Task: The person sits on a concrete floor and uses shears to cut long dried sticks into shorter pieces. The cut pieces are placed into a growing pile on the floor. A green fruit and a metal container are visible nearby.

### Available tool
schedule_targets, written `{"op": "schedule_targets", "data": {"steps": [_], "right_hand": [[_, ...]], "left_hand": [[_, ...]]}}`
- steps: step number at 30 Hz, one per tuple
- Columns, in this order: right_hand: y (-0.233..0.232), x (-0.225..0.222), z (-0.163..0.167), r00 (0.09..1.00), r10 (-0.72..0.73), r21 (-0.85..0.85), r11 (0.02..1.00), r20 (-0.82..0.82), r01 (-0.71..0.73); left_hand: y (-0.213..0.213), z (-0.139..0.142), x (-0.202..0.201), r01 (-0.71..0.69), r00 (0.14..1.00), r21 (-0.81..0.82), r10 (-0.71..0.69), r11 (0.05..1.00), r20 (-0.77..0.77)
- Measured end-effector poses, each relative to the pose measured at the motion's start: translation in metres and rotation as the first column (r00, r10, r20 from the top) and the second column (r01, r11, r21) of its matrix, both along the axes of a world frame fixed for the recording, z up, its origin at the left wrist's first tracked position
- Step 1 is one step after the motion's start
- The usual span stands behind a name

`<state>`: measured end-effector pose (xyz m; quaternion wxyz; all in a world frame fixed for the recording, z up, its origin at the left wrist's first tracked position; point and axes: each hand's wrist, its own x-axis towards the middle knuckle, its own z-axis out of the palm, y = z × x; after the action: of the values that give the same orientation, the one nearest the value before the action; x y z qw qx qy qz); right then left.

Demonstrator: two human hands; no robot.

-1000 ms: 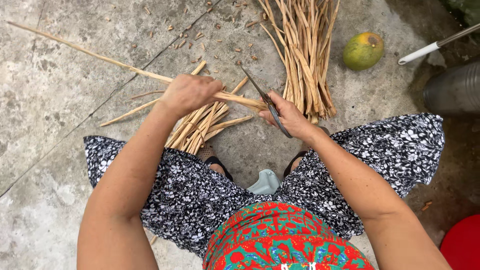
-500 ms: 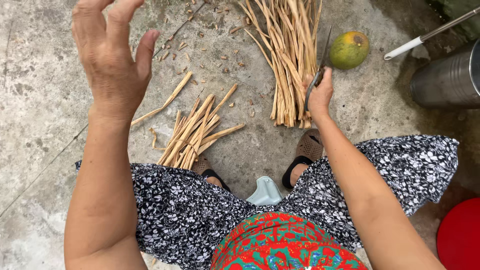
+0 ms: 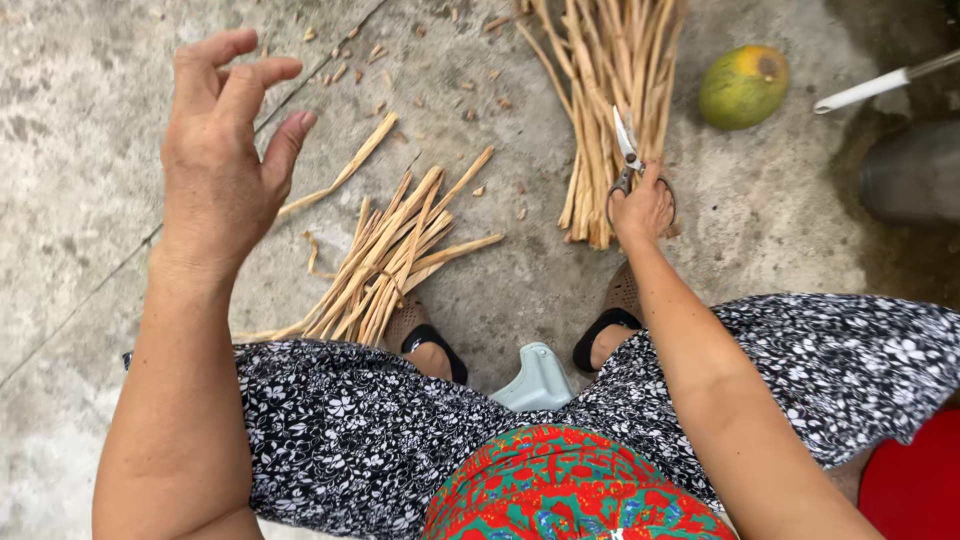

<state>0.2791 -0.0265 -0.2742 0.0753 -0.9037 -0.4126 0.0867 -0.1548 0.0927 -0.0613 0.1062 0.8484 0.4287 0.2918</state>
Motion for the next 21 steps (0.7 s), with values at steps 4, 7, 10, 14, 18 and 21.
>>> {"op": "schedule_targets", "data": {"steps": [4, 7, 10, 14, 18, 21], "right_hand": [[0.003, -0.003, -0.037, 1.0, -0.003, -0.079, 0.997, 0.01, 0.004], [0.003, 0.001, -0.047, 0.996, 0.061, -0.105, 0.993, 0.066, -0.054], [0.003, 0.003, -0.044, 0.989, -0.103, -0.215, 0.973, -0.103, 0.079], [0.004, -0.003, -0.019, 0.944, -0.238, -0.312, 0.937, -0.23, 0.16], [0.006, -0.006, -0.006, 0.927, -0.292, -0.287, 0.932, -0.237, 0.22], [0.0, -0.002, -0.006, 0.962, -0.211, -0.242, 0.956, -0.173, 0.166]], "left_hand": [[0.004, -0.015, -0.043, -0.041, 0.998, 0.045, 0.043, 0.998, -0.045], [0.001, -0.021, -0.084, -0.129, 0.992, -0.025, 0.129, 0.991, -0.011], [0.002, -0.028, -0.115, -0.26, 0.963, -0.172, 0.269, 0.95, 0.03], [0.022, -0.046, -0.139, -0.314, 0.908, -0.478, 0.407, 0.82, 0.101], [0.039, -0.08, -0.133, -0.287, 0.937, -0.69, 0.345, 0.665, -0.057], [0.033, -0.113, -0.124, -0.376, 0.926, -0.758, 0.185, 0.533, -0.329]]}}
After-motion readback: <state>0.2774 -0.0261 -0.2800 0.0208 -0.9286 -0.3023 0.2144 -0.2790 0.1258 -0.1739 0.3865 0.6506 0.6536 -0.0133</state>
